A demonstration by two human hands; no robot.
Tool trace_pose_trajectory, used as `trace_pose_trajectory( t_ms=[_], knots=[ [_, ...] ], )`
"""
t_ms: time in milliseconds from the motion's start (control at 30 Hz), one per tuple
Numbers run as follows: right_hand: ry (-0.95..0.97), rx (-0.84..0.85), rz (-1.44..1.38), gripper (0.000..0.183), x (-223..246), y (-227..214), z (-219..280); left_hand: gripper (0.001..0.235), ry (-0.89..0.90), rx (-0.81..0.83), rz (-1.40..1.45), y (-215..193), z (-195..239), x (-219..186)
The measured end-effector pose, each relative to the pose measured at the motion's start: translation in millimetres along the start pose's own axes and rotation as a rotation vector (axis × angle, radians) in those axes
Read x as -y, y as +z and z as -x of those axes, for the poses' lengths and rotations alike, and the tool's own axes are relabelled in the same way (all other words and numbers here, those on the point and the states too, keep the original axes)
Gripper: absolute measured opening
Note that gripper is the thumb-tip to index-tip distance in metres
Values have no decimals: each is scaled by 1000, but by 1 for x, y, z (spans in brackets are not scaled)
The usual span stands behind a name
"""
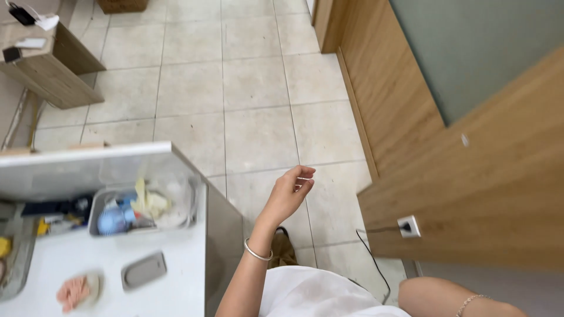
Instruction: Moving packaged candles from a display shelf to a workbench and arranging them.
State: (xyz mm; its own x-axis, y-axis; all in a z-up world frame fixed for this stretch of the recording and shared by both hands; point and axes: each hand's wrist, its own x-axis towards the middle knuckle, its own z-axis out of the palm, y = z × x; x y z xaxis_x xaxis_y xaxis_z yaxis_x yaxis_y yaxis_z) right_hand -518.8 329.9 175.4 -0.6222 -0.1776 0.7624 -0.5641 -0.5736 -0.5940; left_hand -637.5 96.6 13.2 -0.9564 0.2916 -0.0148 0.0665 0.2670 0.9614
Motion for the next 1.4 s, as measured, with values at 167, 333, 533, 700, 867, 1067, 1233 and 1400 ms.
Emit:
trace_pose_trajectory(
  t_ms=[167, 333, 533, 700, 867, 1067, 1233, 1400],
  knots=[
    [-15, -26, -54, 41, -84, -59, -90, 24, 5, -1, 4, -55, -127, -3],
    [322, -361, 454, 21, -232, -149, -156, 25, -5, -47, 38, -89, -242, 13],
    [760, -537, 653, 22, -440, -361, -169, 33, -19, -89, 51, -104, -402, 38],
    [905, -500, 756, 22, -518, -472, -239, 47, -91, -165, 14, -124, -545, 43],
    [942, -378, 843, 20, -558, -535, -341, 63, -183, -231, -19, -145, -673, 41],
    [1034, -330, 839, 20, -634, -611, -416, 56, -209, -211, 58, -179, -803, 74],
    [1088, -324, 822, 20, -718, -677, -494, 45, -131, -155, 27, -222, -932, 104],
    [1062, -317, 822, 21, -809, -733, -611, 51, -128, -146, 73, -291, -1080, 101]
  ],
)
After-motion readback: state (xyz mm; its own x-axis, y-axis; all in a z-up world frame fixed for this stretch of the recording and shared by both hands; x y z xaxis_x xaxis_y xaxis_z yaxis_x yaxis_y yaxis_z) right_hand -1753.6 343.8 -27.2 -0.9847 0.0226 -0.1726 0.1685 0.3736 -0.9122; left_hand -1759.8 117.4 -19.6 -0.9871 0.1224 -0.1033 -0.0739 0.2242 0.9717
